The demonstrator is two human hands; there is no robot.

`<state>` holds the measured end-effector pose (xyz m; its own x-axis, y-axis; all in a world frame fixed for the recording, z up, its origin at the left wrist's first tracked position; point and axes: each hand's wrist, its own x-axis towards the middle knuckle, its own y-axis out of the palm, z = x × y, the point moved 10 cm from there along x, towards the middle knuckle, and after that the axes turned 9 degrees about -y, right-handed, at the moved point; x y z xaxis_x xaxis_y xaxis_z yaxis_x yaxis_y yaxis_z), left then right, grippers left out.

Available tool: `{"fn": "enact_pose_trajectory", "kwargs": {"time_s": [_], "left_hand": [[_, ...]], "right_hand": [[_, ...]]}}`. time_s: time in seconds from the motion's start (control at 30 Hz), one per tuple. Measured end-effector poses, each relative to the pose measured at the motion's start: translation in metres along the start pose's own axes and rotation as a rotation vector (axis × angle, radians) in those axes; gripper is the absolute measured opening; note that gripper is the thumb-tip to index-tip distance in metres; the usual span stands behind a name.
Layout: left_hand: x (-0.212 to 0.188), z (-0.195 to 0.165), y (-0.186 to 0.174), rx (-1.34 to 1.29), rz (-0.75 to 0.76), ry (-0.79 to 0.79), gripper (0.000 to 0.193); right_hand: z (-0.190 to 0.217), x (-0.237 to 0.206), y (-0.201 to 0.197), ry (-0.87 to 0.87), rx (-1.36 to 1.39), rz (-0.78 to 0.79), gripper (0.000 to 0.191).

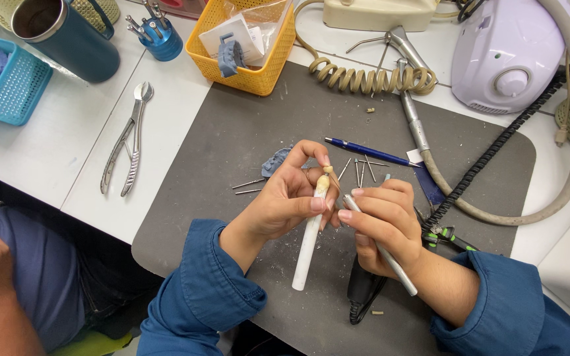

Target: The person uses a rotary handpiece to grind and smooth a small beige dental prosthesis, then switches to a manual carving tool to refine its surface. The person repeatedly alternates between the rotary tool and the manual tool while holding the prosthesis in the left hand.

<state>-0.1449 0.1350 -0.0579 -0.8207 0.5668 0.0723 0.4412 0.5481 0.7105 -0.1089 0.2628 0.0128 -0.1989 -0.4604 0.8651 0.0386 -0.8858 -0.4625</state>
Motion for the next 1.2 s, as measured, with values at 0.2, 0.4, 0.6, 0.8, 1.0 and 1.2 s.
{"fn": "enact_pose_trajectory", "kwargs": {"time_s": [0.2,0.4,0.6,0.8,1.0,1.2], "left_hand": [[-0.0037,-0.0005,-0.0030,0.101,-0.051,0.008,0.054],[-0.0063,-0.0006,-0.0058,0.135,-0.073,0.034,0.055],[-0.0068,-0.0003,-0.0074,0.128,-0.081,0.034,0.054],[-0.0088,0.0001,-0.0095,0.135,-0.082,0.036,0.053],[-0.0080,-0.0001,-0.0093,0.113,-0.079,0.034,0.051],[-0.0074,0.0002,-0.0076,0.141,-0.071,0.030,0.048]], "right_hand": [[-0.0007,-0.0003,0.0012,0.015,0.010,0.003,0.020],[0.0020,0.0023,0.0061,-0.003,0.029,0.026,0.021],[0.0026,0.0015,0.0056,0.003,0.019,0.026,0.021],[0.0026,-0.0022,0.0070,0.002,0.018,0.018,0.023],[0.0029,-0.0036,0.0067,-0.002,0.008,0.013,0.023],[0.0034,-0.0043,0.0067,-0.007,0.008,0.023,0.022]]}}
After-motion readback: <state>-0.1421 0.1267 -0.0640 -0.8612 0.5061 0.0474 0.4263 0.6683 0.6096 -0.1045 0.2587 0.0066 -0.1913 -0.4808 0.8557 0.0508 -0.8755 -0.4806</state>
